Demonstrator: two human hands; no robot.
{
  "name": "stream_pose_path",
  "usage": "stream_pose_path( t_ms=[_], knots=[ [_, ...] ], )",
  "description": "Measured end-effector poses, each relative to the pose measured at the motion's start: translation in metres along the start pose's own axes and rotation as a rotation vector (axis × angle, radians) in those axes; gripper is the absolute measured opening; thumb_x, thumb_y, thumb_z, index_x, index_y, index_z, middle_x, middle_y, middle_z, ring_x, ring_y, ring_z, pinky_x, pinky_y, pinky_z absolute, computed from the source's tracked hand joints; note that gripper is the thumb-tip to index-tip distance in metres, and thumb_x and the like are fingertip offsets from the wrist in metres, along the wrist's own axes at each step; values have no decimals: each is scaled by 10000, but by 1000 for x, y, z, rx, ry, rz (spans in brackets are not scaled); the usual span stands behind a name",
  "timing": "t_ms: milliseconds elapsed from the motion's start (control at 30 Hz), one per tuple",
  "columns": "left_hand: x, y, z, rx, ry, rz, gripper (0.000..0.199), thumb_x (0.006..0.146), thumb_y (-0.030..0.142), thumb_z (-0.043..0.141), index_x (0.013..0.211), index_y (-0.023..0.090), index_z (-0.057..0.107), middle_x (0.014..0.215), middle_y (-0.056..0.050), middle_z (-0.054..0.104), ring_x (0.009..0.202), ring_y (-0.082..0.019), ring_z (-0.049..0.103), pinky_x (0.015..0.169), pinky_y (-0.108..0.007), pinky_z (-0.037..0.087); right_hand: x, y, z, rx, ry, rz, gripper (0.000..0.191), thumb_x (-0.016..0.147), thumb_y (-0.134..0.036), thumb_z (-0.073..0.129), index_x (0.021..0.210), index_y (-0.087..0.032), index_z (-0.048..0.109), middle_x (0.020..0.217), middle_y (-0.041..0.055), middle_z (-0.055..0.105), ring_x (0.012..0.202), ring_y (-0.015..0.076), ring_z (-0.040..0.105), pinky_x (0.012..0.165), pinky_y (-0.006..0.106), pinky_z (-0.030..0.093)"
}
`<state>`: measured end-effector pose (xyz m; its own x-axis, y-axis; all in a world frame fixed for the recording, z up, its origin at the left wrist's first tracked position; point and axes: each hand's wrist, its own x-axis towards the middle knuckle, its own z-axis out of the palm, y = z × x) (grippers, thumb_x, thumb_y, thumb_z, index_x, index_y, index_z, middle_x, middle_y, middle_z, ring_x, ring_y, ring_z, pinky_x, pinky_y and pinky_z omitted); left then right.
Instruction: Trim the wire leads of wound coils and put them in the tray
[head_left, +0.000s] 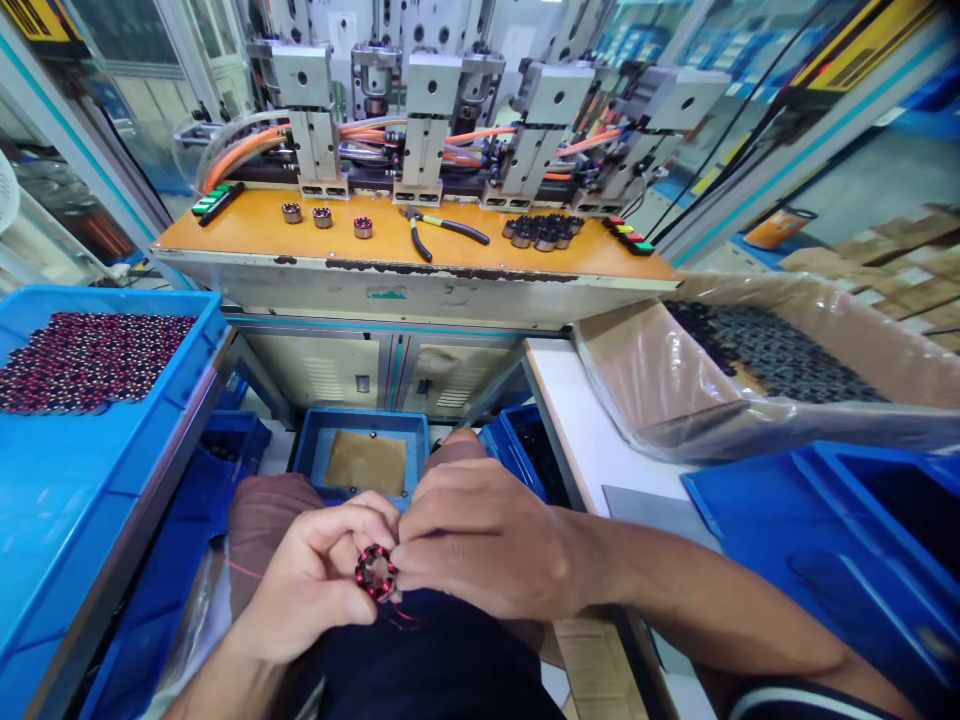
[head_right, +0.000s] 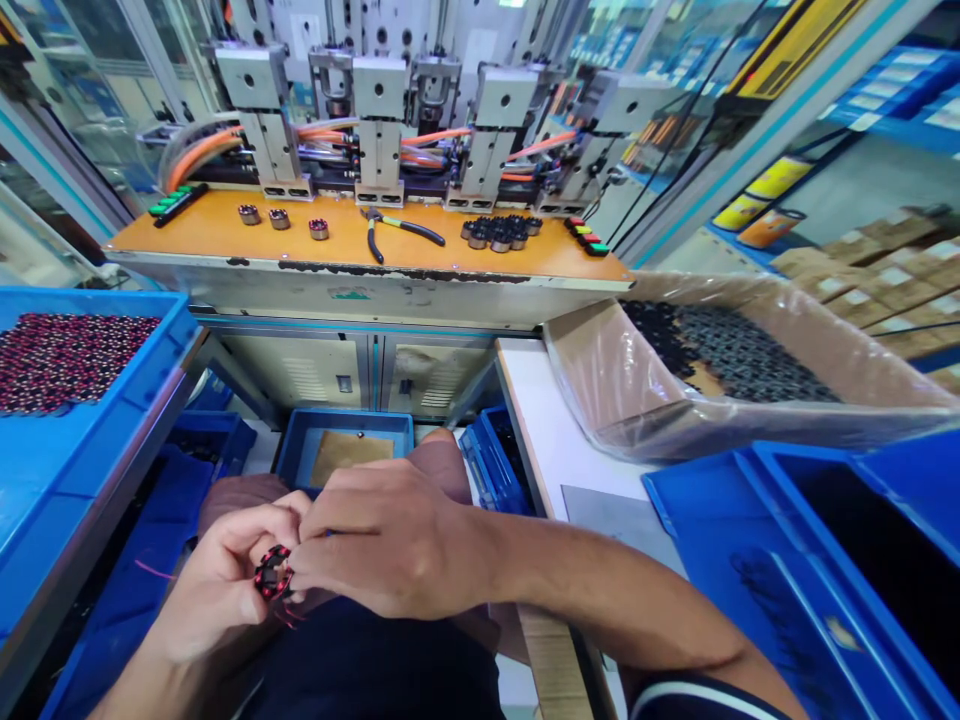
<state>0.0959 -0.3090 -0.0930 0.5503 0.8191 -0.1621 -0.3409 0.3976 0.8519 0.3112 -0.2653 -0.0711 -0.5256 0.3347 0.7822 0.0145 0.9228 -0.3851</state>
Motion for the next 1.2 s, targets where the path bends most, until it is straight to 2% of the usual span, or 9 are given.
stream_pose_path(
  t_ms=[300, 367, 467, 533, 667, 867, 1067, 1133, 1200],
  knots=[
    [5, 4, 1, 314, 83, 239, 259, 706, 179, 840, 945, 255, 777, 1015, -56, 609, 861, -142, 594, 727, -224, 489, -15, -16, 28, 105, 239, 328, 102, 943, -164, 593, 870, -126, 652, 751, 56, 685, 673, 109, 640, 630, 214, 520],
    [4, 6, 3, 364, 140, 277, 364, 686, 158, 851, 1017, 281, 765, 1062, -59, 627, 914, -164, 622, 766, -235, 511, -19, -18, 34, 65, 295, 339, 84, 940, -157, 583, 875, -139, 633, 765, 48, 681, 680, 109, 643, 639, 218, 516],
    [1, 8, 3, 397, 172, 162, 459, 670, 234, 874, 1104, 248, 725, 973, -54, 671, 845, -166, 645, 737, -228, 523, -21, -18, 39, 14, 332, 323, 74, 941, -153, 565, 891, -154, 620, 781, 40, 679, 693, 109, 642, 644, 224, 506],
    [-1, 8, 2, 419, 143, 73, 286, 770, 267, 800, 1037, 202, 719, 820, -33, 673, 712, -129, 628, 652, -201, 506, -22, -17, 39, 10, 325, 328, 71, 944, -161, 561, 903, -164, 619, 780, 34, 676, 689, 111, 638, 631, 227, 502],
    [-4, 5, 2, 387, 159, 101, 188, 902, 191, 650, 1081, 239, 681, 735, -4, 692, 647, -113, 663, 633, -197, 529, -24, -19, 41, -27, 355, 391, 55, 912, -134, 593, 884, -169, 625, 765, 26, 668, 677, 116, 628, 622, 234, 499],
    [-2, 0, 5, 288, 151, 299, 296, 787, 117, 763, 1044, 262, 738, 1157, -59, 664, 859, -157, 716, 781, -275, 582, -24, -22, 41, -37, 355, 499, 111, 891, -83, 566, 865, -163, 637, 758, 43, 663, 684, 129, 636, 633, 252, 522],
    [1, -5, 10, 42, 45, 424, 249, 680, 217, 877, 843, 219, 688, 967, -39, 750, 1154, -276, 664, 1031, -459, 481, -21, -26, 27, -39, 240, 376, 141, 888, -71, 544, 922, -194, 602, 740, 26, 664, 646, 128, 659, 586, 233, 545],
    [2, -6, 11, 2, 55, 351, 354, 674, 324, 884, 941, 216, 678, 1001, -61, 750, 1172, -274, 649, 1044, -451, 458, -19, -28, 22, -75, 199, 305, 156, 900, -82, 534, 963, -216, 582, 731, 16, 667, 627, 134, 667, 573, 236, 557],
    [2, -6, 11, 44, 56, 173, 379, 737, 402, 831, 999, 183, 668, 983, -83, 730, 1001, -206, 693, 896, -329, 518, -16, -30, 18, -115, 160, 261, 172, 911, -87, 518, 985, -234, 567, 717, 10, 671, 623, 147, 679, 566, 252, 565]
  ],
)
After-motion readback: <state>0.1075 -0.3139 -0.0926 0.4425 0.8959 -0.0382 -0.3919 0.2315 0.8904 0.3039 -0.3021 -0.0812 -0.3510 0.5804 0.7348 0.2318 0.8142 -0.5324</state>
